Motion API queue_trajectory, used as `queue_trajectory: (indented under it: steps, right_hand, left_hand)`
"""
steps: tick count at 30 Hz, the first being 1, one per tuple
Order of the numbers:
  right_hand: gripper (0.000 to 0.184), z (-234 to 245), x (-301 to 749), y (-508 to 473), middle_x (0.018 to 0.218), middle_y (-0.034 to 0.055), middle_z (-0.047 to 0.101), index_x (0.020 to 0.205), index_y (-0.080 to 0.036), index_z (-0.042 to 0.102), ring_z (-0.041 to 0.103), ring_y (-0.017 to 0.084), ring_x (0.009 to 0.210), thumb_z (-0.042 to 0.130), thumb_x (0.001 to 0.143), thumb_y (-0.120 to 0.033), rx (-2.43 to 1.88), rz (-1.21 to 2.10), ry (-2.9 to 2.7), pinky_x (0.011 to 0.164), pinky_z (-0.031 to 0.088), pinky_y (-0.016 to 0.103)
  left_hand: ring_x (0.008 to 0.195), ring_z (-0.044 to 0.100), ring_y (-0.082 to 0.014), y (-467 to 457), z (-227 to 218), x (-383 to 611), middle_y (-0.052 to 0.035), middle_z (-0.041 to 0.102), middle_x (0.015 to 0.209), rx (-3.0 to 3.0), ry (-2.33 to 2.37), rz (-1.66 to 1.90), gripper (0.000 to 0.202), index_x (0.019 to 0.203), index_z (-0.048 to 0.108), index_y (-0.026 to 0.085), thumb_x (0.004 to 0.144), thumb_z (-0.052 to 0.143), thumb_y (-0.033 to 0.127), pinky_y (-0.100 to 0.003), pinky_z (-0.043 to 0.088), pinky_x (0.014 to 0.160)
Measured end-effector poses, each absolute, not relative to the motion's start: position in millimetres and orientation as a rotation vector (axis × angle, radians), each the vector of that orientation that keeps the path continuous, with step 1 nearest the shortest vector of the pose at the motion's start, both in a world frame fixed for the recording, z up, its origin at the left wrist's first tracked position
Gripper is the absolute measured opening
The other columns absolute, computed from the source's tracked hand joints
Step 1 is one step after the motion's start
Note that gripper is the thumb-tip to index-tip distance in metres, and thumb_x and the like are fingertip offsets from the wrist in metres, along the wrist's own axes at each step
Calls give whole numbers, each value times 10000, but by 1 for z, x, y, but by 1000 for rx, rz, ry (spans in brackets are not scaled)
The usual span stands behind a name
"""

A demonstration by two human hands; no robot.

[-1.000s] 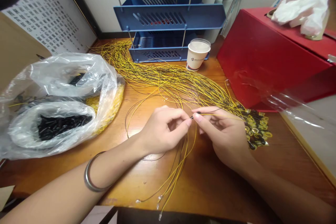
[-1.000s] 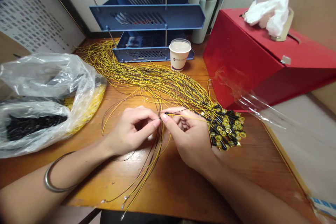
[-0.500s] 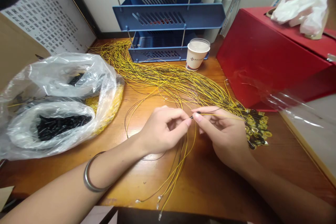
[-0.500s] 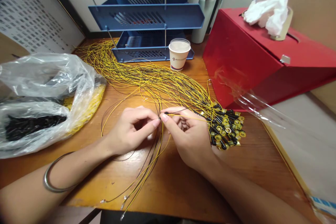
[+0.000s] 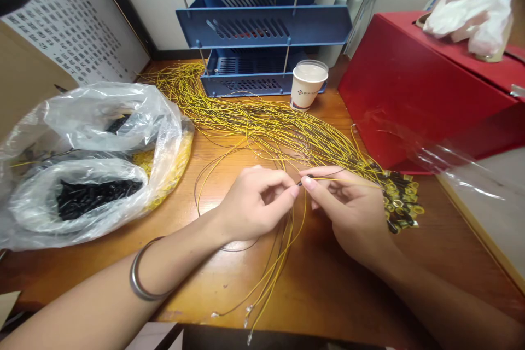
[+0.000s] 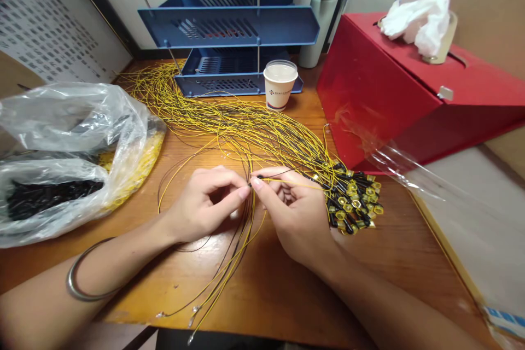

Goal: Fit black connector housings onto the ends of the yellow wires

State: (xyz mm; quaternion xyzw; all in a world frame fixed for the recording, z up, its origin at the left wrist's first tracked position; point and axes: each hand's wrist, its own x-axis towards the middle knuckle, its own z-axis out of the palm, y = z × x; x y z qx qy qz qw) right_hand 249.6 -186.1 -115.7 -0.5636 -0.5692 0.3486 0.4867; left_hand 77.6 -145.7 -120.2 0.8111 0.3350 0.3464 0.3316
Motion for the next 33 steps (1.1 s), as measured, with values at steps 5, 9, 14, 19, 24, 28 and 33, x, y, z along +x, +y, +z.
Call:
queue_trajectory:
  steps: [5,9,14,19,24,28,33]
  right_hand:
    - [128,-116,249,-185,531,-27,568,872,-185,734,485,94,454,673,840,-293,-1379,837,-1354,416,355,221]
    - [126,-116,249,-186,527,-29,567,873,-185,732,467,88,447,677,842,-294,-1385,823,-1334,415,359,213]
    - [129,-114,250,-186,513,-39,542,883,-180,726,429,78,432,671,861,-295,-1387,816,-1322,404,332,211]
    - [125,-116,250,-185,526,-44,526,869,-180,718,407,69,431,667,871,-294,-1378,810,-1292,404,308,213]
    - [145,-116,249,-186,522,-48,525,919,-172,717,396,69,432,669,872,-300,-1373,824,-1251,408,303,214]
    - [145,-115,249,-185,517,-50,521,919,-174,716,401,71,432,671,870,-304,-1379,824,-1258,406,305,214]
    - [140,-115,248,-184,508,-56,519,937,-182,715,392,66,417,668,874,-298,-1364,820,-1244,393,295,207]
  left_hand:
    - [509,510,-83,-147,-120,78,11,602,533,2123,873,903,277,682,658,138,914,565,260,-192,395,534]
    - [502,511,-81,-147,-120,78,16,606,521,2120,862,902,272,684,653,138,915,564,251,-194,396,538]
    - [497,511,-80,-146,-120,78,22,608,515,2116,852,900,266,686,649,141,916,564,245,-198,401,547]
    - [504,522,-81,-146,-121,78,23,613,515,2116,840,903,263,692,649,140,919,567,246,-199,411,561]
    - [515,530,-85,-146,-121,78,18,619,528,2123,845,913,261,693,653,144,917,568,246,-198,416,558]
    - [507,524,-84,-146,-121,78,20,615,526,2128,838,913,255,691,648,145,913,566,240,-199,415,552]
    - [510,527,-86,-146,-121,79,16,616,529,2137,832,933,260,681,648,145,908,570,246,-199,412,550]
